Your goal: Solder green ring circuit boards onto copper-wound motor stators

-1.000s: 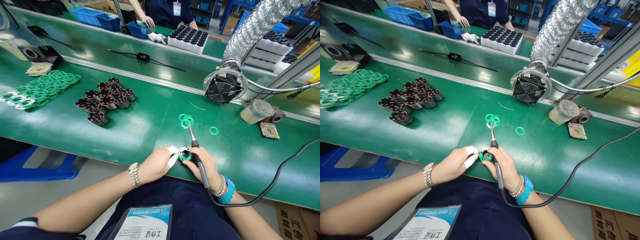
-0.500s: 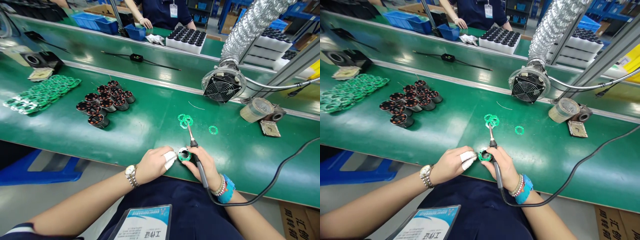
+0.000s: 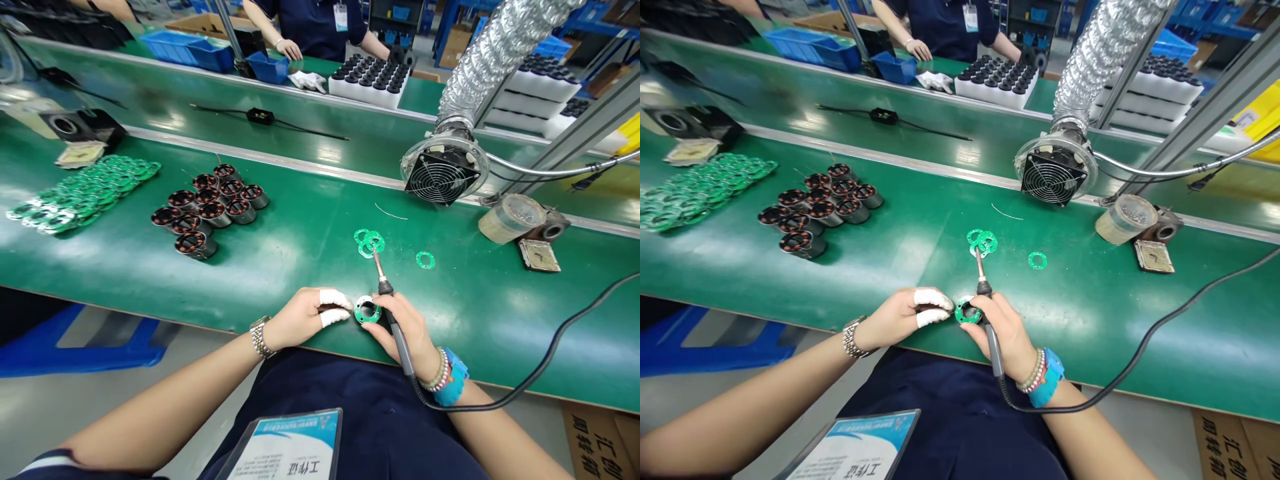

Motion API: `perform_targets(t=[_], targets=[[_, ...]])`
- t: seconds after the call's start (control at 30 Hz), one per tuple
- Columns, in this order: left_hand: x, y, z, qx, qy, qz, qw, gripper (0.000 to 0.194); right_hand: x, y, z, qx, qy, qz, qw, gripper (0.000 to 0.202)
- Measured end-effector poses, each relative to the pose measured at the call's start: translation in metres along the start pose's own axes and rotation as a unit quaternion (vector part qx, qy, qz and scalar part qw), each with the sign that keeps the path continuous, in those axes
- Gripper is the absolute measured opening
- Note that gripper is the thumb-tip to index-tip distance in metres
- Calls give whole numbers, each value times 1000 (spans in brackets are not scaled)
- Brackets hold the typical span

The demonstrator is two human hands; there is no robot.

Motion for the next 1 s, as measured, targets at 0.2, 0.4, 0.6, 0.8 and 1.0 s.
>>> perform_targets(t=[0.2,0.4,0.6,0.8,1.0], targets=[[2,6,-10,50,-32,-8,998,9,0,1,1,-2,3,-3,1000,32],[25,15,-7,-15,135,-76,988,14,2,2,2,-2,3,-2,1000,32],[43,19,19,158,169,-273,934,14,2,1,2,1,5,-6,1000,31],[31,21,29,199,68,-365,907,32,3,0,3,3,8,-8,1000,31],[6,22,13,109,83,-223,965,23,-2,7,-8,-2,-49,-82,995,34]])
Point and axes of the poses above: each hand's wrist, its own z-axis away from the middle knuckle, its own x-axis out of the palm, y = z × x, the point moved 3 cm from there along -z, towards the middle knuckle, and after that the axes turned 5 degrees about z, right-handed, at the moved point
